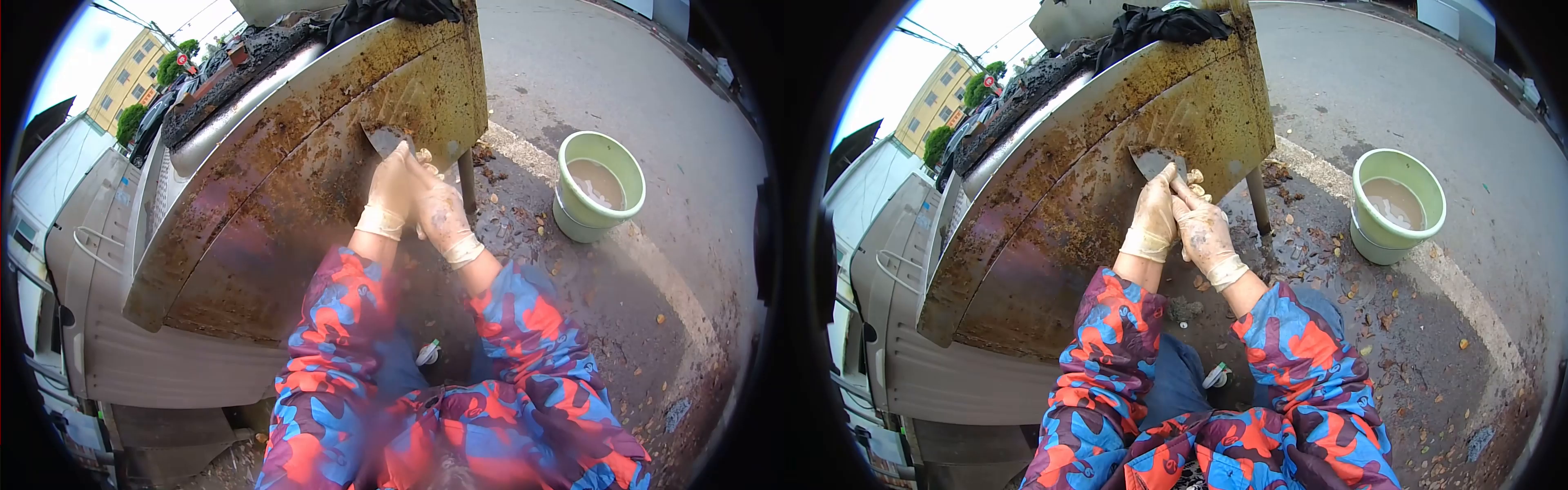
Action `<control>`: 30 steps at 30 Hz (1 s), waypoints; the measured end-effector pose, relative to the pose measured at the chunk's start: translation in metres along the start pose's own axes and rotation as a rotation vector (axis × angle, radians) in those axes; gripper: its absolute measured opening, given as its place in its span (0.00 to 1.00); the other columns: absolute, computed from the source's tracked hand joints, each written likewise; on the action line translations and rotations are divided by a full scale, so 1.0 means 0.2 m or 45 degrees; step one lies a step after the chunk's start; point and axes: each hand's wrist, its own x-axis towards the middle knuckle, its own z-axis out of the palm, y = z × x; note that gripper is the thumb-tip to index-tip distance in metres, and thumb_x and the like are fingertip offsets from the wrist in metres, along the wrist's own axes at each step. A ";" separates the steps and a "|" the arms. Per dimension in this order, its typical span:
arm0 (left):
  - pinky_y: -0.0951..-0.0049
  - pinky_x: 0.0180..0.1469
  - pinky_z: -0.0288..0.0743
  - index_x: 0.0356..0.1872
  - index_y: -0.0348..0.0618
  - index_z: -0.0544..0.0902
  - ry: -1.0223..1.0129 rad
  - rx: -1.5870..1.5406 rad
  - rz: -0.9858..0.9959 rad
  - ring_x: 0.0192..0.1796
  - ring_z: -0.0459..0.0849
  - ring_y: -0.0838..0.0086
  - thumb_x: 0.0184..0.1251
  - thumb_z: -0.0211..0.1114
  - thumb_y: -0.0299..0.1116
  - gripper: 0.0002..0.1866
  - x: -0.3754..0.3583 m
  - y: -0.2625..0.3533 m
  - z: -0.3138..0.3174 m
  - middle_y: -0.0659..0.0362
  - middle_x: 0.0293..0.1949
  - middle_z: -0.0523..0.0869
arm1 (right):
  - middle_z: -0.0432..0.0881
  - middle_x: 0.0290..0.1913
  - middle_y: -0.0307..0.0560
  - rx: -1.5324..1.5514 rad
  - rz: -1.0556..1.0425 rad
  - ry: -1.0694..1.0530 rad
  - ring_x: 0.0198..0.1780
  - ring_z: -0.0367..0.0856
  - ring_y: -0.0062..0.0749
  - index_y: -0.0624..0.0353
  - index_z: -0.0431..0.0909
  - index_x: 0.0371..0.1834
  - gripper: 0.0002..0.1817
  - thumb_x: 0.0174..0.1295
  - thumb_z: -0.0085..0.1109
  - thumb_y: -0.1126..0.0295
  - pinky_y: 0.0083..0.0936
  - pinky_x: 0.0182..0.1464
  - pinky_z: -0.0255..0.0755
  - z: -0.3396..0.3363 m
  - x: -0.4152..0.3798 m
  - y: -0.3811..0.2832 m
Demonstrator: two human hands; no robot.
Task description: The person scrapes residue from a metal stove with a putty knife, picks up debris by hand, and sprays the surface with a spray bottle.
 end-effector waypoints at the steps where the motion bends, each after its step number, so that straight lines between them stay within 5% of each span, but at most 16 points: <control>1: 0.65 0.30 0.75 0.33 0.32 0.77 0.040 -0.096 -0.032 0.24 0.77 0.62 0.68 0.49 0.45 0.21 -0.04 0.01 0.02 0.51 0.24 0.78 | 0.75 0.17 0.41 -0.061 -0.026 0.000 0.11 0.65 0.19 0.44 0.72 0.59 0.19 0.65 0.50 0.58 0.22 0.18 0.64 0.02 0.01 0.02; 5: 0.64 0.29 0.75 0.35 0.33 0.76 0.027 -0.006 0.029 0.24 0.77 0.62 0.67 0.50 0.45 0.20 0.03 0.04 0.03 0.51 0.25 0.78 | 0.77 0.19 0.44 -0.047 -0.100 0.068 0.13 0.66 0.21 0.44 0.73 0.58 0.19 0.64 0.51 0.59 0.24 0.20 0.65 0.02 0.07 0.01; 6: 0.64 0.29 0.75 0.34 0.33 0.76 0.020 -0.007 -0.021 0.24 0.77 0.62 0.67 0.50 0.44 0.20 0.03 0.09 0.08 0.51 0.25 0.78 | 0.78 0.28 0.45 -0.236 -0.143 0.012 0.21 0.76 0.19 0.47 0.67 0.63 0.27 0.59 0.41 0.76 0.18 0.25 0.72 0.00 0.12 0.04; 9: 0.63 0.29 0.76 0.34 0.33 0.76 -0.002 -0.060 -0.090 0.23 0.77 0.61 0.66 0.51 0.43 0.19 0.12 0.14 0.14 0.50 0.25 0.78 | 0.82 0.40 0.45 -0.063 -0.072 0.054 0.36 0.79 0.19 0.48 0.67 0.63 0.25 0.60 0.45 0.75 0.17 0.39 0.72 0.00 0.22 0.05; 10: 0.63 0.29 0.76 0.34 0.33 0.75 0.043 0.022 -0.079 0.23 0.77 0.61 0.66 0.51 0.43 0.19 0.13 0.16 0.19 0.50 0.25 0.78 | 0.79 0.53 0.43 -0.081 -0.091 0.037 0.48 0.77 0.24 0.51 0.68 0.62 0.23 0.62 0.47 0.73 0.17 0.50 0.70 -0.01 0.24 0.01; 11: 0.62 0.29 0.75 0.33 0.33 0.75 0.085 0.104 -0.068 0.23 0.77 0.61 0.66 0.51 0.43 0.18 0.14 0.18 0.22 0.49 0.25 0.78 | 0.72 0.60 0.41 -0.461 -0.360 0.064 0.51 0.77 0.29 0.53 0.69 0.61 0.20 0.66 0.43 0.71 0.19 0.53 0.69 -0.03 0.28 0.07; 13: 0.62 0.29 0.75 0.35 0.33 0.73 0.027 0.168 -0.093 0.23 0.77 0.60 0.66 0.50 0.42 0.18 0.17 0.18 0.26 0.49 0.25 0.78 | 0.70 0.14 0.36 0.097 -0.270 0.173 0.10 0.61 0.17 0.46 0.74 0.58 0.18 0.65 0.50 0.60 0.20 0.15 0.59 -0.03 0.30 0.06; 17: 0.63 0.30 0.76 0.34 0.32 0.75 0.033 0.182 0.002 0.24 0.78 0.61 0.66 0.50 0.42 0.18 0.11 0.18 0.31 0.49 0.24 0.78 | 0.69 0.14 0.37 0.075 -0.434 0.267 0.10 0.60 0.15 0.46 0.74 0.58 0.18 0.65 0.50 0.60 0.20 0.15 0.59 -0.05 0.25 0.00; 19: 0.64 0.31 0.76 0.35 0.32 0.76 -0.043 0.059 -0.050 0.25 0.78 0.62 0.67 0.50 0.42 0.19 0.01 0.18 0.25 0.50 0.24 0.78 | 0.77 0.20 0.45 0.017 -0.092 0.096 0.14 0.71 0.25 0.47 0.73 0.58 0.19 0.65 0.49 0.61 0.24 0.22 0.67 -0.06 0.14 -0.11; 20: 0.65 0.31 0.76 0.36 0.31 0.76 -0.071 0.146 0.116 0.25 0.78 0.62 0.67 0.49 0.42 0.19 -0.02 0.16 0.18 0.50 0.24 0.78 | 0.82 0.32 0.53 -0.266 -0.715 0.255 0.28 0.80 0.40 0.48 0.73 0.58 0.19 0.64 0.49 0.60 0.29 0.35 0.72 -0.03 0.17 0.02; 21: 0.65 0.32 0.75 0.37 0.31 0.76 -0.048 -0.035 0.000 0.25 0.78 0.62 0.68 0.49 0.42 0.20 -0.06 0.17 0.19 0.50 0.24 0.78 | 0.80 0.42 0.55 -0.308 -0.483 0.136 0.41 0.79 0.49 0.46 0.72 0.58 0.20 0.63 0.48 0.59 0.31 0.43 0.71 -0.04 0.11 -0.07; 23: 0.64 0.31 0.75 0.37 0.30 0.75 -0.073 -0.058 0.021 0.25 0.78 0.61 0.68 0.48 0.41 0.19 -0.07 0.19 0.14 0.49 0.25 0.79 | 0.79 0.44 0.58 -0.489 -0.412 -0.013 0.41 0.79 0.48 0.48 0.67 0.63 0.29 0.53 0.50 0.77 0.31 0.44 0.72 -0.02 0.13 -0.08; 28: 0.62 0.30 0.75 0.36 0.30 0.73 -0.052 0.076 0.065 0.25 0.77 0.61 0.67 0.49 0.39 0.17 0.07 0.26 0.20 0.48 0.26 0.77 | 0.69 0.62 0.43 -0.463 -0.417 -0.013 0.48 0.77 0.44 0.52 0.73 0.54 0.23 0.51 0.51 0.75 0.28 0.48 0.74 -0.01 0.27 -0.05; 29: 0.62 0.30 0.75 0.36 0.30 0.73 -0.048 0.079 0.061 0.25 0.77 0.61 0.67 0.49 0.39 0.17 0.09 0.27 0.23 0.48 0.26 0.77 | 0.70 0.62 0.43 -0.405 -0.495 0.006 0.52 0.76 0.42 0.52 0.72 0.55 0.23 0.52 0.51 0.75 0.28 0.52 0.72 -0.03 0.31 -0.03; 30: 0.62 0.30 0.75 0.35 0.31 0.73 0.014 0.075 0.019 0.24 0.77 0.60 0.67 0.49 0.39 0.17 0.10 0.29 0.28 0.48 0.25 0.77 | 0.71 0.39 0.42 -0.259 -0.450 0.043 0.31 0.71 0.31 0.50 0.72 0.57 0.21 0.58 0.50 0.67 0.25 0.33 0.67 -0.02 0.37 -0.01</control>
